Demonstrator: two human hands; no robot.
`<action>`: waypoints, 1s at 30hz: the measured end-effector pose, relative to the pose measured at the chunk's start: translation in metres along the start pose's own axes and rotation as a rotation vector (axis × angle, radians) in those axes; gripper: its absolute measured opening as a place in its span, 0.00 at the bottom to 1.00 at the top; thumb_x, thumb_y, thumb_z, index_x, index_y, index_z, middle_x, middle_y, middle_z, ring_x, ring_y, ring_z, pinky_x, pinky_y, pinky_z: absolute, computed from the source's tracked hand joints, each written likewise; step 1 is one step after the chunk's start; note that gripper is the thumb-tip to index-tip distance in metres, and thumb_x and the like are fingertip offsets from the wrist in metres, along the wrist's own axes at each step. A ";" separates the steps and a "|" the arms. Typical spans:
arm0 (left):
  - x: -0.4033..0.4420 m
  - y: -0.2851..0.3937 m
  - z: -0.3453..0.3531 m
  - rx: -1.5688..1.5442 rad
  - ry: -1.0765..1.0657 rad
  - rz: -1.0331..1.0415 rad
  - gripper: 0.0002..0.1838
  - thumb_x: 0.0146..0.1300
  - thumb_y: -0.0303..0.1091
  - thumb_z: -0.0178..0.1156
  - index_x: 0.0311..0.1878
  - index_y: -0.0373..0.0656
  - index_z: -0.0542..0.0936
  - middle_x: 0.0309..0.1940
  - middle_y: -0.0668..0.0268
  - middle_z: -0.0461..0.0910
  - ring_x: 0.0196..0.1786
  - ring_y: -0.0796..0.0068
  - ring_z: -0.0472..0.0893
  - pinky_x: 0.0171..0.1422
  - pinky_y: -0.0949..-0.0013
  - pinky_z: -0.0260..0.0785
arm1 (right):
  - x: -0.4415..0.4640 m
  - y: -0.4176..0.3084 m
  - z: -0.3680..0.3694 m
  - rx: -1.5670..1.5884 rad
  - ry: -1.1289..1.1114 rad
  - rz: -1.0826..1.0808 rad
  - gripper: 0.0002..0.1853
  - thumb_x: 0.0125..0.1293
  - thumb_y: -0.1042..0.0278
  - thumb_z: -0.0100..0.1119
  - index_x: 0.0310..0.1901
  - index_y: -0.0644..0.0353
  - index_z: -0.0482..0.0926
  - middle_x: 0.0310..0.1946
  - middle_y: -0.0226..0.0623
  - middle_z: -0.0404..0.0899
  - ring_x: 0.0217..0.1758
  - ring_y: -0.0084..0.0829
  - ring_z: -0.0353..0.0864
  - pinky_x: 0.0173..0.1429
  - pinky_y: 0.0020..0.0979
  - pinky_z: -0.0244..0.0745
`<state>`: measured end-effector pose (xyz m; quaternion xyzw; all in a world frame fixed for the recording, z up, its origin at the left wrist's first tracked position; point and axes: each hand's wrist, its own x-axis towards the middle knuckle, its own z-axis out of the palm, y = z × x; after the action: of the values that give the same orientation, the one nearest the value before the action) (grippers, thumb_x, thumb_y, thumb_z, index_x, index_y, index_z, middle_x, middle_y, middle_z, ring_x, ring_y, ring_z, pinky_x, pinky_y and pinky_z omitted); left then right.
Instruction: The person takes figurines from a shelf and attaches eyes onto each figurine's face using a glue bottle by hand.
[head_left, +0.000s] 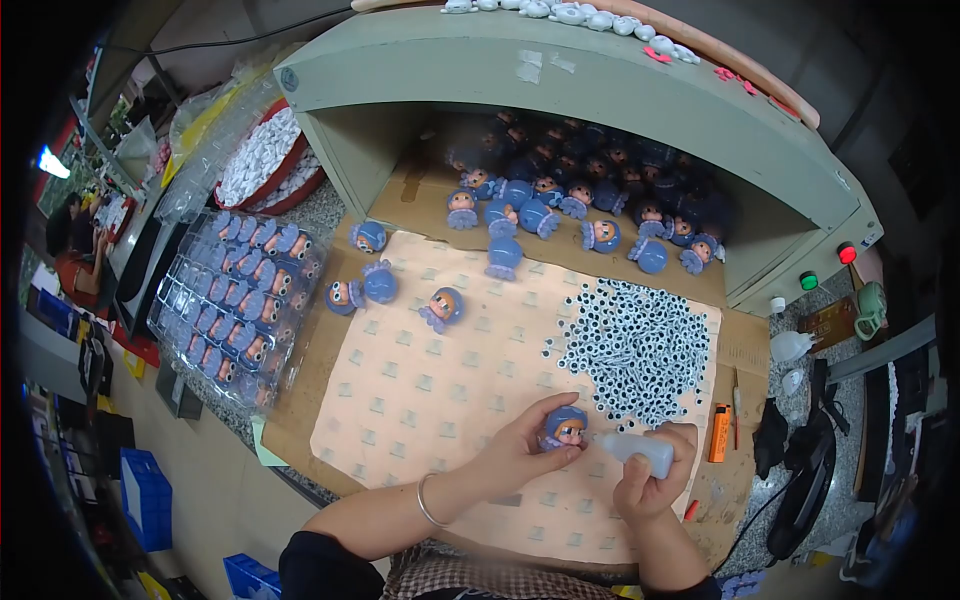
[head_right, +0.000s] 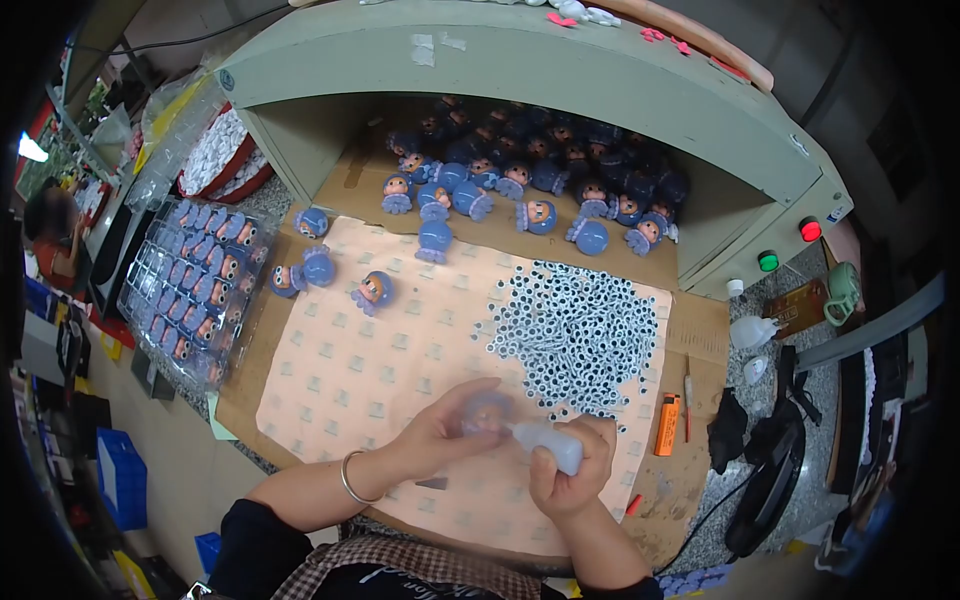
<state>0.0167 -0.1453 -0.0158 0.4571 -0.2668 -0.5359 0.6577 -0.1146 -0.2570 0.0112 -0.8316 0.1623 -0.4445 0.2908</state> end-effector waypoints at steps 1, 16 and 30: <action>0.000 0.001 0.000 0.001 -0.002 0.000 0.32 0.57 0.20 0.55 0.63 0.43 0.55 0.47 0.64 0.67 0.48 0.78 0.72 0.53 0.75 0.68 | 0.000 0.000 0.000 -0.006 -0.017 0.002 0.14 0.60 0.63 0.47 0.39 0.66 0.64 0.31 0.40 0.63 0.32 0.28 0.61 0.36 0.26 0.61; -0.002 0.007 0.001 0.006 0.007 -0.046 0.31 0.57 0.21 0.55 0.63 0.41 0.54 0.50 0.61 0.66 0.50 0.74 0.72 0.54 0.74 0.68 | 0.028 -0.022 0.004 0.572 0.301 0.606 0.14 0.60 0.76 0.48 0.47 0.67 0.63 0.32 0.37 0.66 0.35 0.28 0.76 0.29 0.24 0.79; -0.008 0.003 -0.005 0.039 -0.295 -0.051 0.30 0.56 0.22 0.56 0.62 0.42 0.57 0.53 0.61 0.65 0.53 0.71 0.72 0.56 0.70 0.66 | 0.085 0.028 0.070 -0.192 -0.658 0.262 0.08 0.55 0.70 0.55 0.34 0.65 0.73 0.30 0.45 0.74 0.28 0.39 0.78 0.31 0.34 0.74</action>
<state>0.0200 -0.1365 -0.0146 0.3926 -0.3590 -0.6087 0.5886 -0.0092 -0.3001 0.0178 -0.9257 0.2063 -0.0948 0.3025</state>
